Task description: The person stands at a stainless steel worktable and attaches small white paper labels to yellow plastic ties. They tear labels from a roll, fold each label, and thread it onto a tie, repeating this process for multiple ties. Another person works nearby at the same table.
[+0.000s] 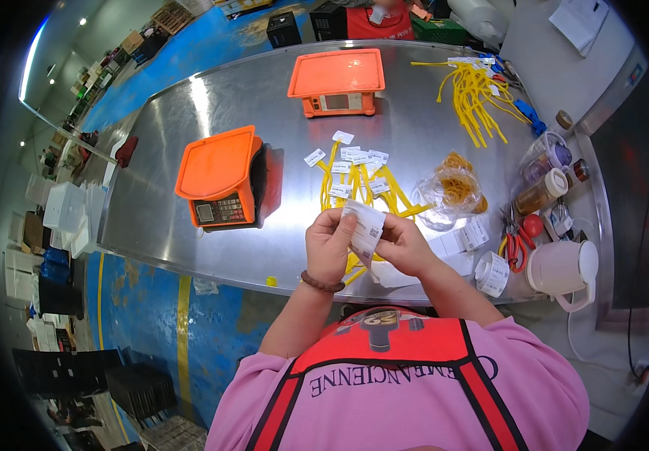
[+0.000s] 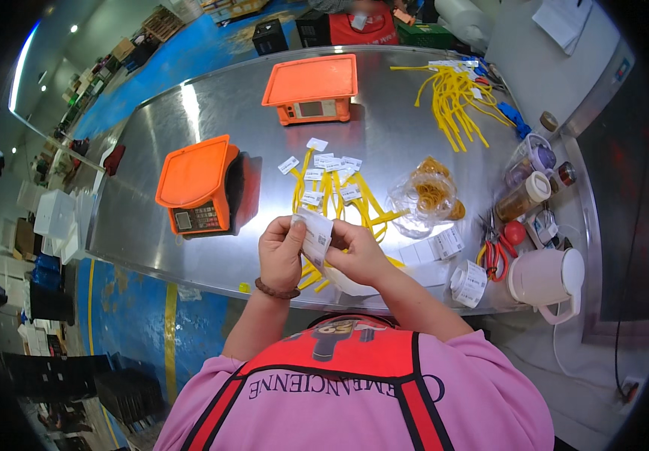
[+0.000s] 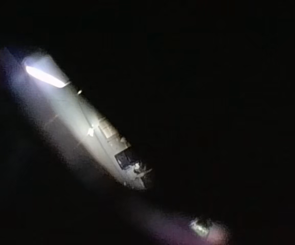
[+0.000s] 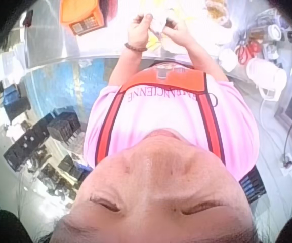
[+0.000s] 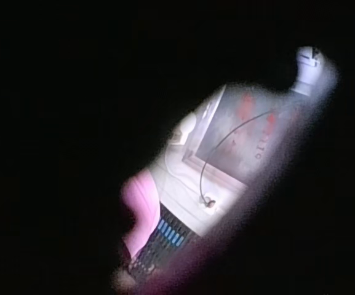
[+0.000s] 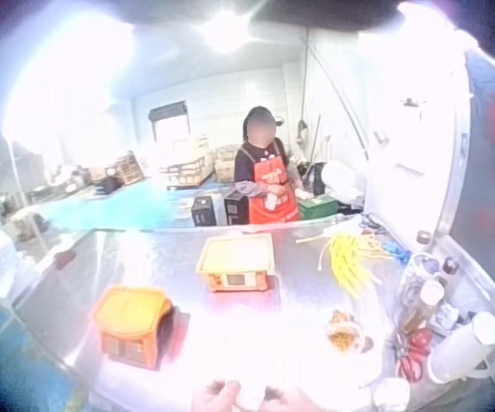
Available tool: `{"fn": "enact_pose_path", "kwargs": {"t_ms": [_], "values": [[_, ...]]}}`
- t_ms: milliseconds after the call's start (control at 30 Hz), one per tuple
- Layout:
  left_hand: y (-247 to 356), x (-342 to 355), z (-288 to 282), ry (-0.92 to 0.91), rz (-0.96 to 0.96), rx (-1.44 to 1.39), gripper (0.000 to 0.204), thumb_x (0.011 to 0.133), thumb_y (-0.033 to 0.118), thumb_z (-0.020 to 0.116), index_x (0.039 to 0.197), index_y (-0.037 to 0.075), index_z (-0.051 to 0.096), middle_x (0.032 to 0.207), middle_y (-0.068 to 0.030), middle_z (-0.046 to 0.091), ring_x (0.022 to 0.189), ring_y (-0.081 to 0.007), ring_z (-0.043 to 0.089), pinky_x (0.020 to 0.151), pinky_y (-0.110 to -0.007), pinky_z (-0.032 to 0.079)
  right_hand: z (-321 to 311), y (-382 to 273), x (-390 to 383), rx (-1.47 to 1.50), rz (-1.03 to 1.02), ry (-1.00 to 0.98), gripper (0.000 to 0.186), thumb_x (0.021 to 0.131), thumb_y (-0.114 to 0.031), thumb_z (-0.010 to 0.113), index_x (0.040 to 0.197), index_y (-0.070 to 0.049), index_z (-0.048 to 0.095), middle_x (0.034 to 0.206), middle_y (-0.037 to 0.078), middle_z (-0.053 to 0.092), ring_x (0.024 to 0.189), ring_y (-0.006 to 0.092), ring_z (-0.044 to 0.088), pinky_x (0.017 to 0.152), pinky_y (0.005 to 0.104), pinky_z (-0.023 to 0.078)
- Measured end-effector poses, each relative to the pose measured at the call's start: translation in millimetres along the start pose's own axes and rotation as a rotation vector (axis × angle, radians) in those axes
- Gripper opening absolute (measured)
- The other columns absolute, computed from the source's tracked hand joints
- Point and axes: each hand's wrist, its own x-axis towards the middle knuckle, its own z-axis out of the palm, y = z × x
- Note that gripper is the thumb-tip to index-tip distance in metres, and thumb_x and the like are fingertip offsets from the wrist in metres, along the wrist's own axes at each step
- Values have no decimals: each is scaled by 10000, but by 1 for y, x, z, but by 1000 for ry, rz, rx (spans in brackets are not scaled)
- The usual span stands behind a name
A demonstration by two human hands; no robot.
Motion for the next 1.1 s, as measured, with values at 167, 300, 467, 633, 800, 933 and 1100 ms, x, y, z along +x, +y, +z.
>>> {"fn": "enact_pose_path", "kwargs": {"t_ms": [167, 300, 467, 633, 800, 933, 1100], "values": [[4, -2, 4, 49, 39, 106, 138, 851, 117, 585, 879, -14, 555, 814, -55, 616, 700, -76, 560, 627, -204, 467, -12, -15, -4, 193, -27, 36, 215, 839, -96, 510, 1007, 33, 546, 890, 53, 599, 854, 105, 554, 771, 242, 451], [2, -5, 10, 44, 78, 139, 113, 840, 94, 595, 862, -9, 554, 796, -52, 616, 684, -72, 559, 611, -202, 467, -14, -18, -5, 121, -6, 66, 200, 854, -109, 513, 991, 30, 556, 893, 45, 599, 830, 91, 549, 759, 231, 447], [6, -7, 18, 35, 103, 148, 77, 810, 49, 619, 816, -1, 561, 786, -47, 612, 687, -74, 554, 609, -207, 459, -14, -22, -8, 108, -25, 89, 192, 841, -107, 559, 980, 24, 561, 884, 35, 597, 805, 73, 542, 725, 216, 443], [0, -6, 13, -24, 364, 434, 88, 756, 0, 655, 778, -13, 570, 785, -68, 606, 702, -118, 562, 627, -240, 450, -12, -28, -9, 90, 1, 64, 205, 819, -100, 596, 981, 21, 561, 901, 38, 593, 809, 78, 547, 724, 227, 450], [0, -5, 17, 30, 519, 494, 96, 746, -10, 659, 795, -20, 577, 786, -83, 603, 709, -147, 570, 634, -246, 449, -12, -30, -11, 144, 9, 74, 208, 821, -105, 595, 985, 19, 562, 918, 42, 592, 819, 84, 551, 735, 229, 453], [-2, -5, 17, 50, 518, 402, 83, 777, 9, 639, 828, -16, 578, 793, -75, 608, 721, -131, 568, 647, -237, 455, -14, -25, -8, 170, -7, 112, 201, 843, -126, 568, 982, 19, 566, 916, 44, 597, 826, 87, 557, 744, 228, 452], [1, -7, 17, 77, 232, 22, 93, 831, 70, 600, 879, -6, 577, 816, -60, 620, 713, -95, 565, 644, -219, 469, -18, -25, -5, 394, 63, 117, 191, 862, -140, 541, 959, 21, 577, 896, 58, 612, 827, 96, 568, 748, 235, 456]]}}
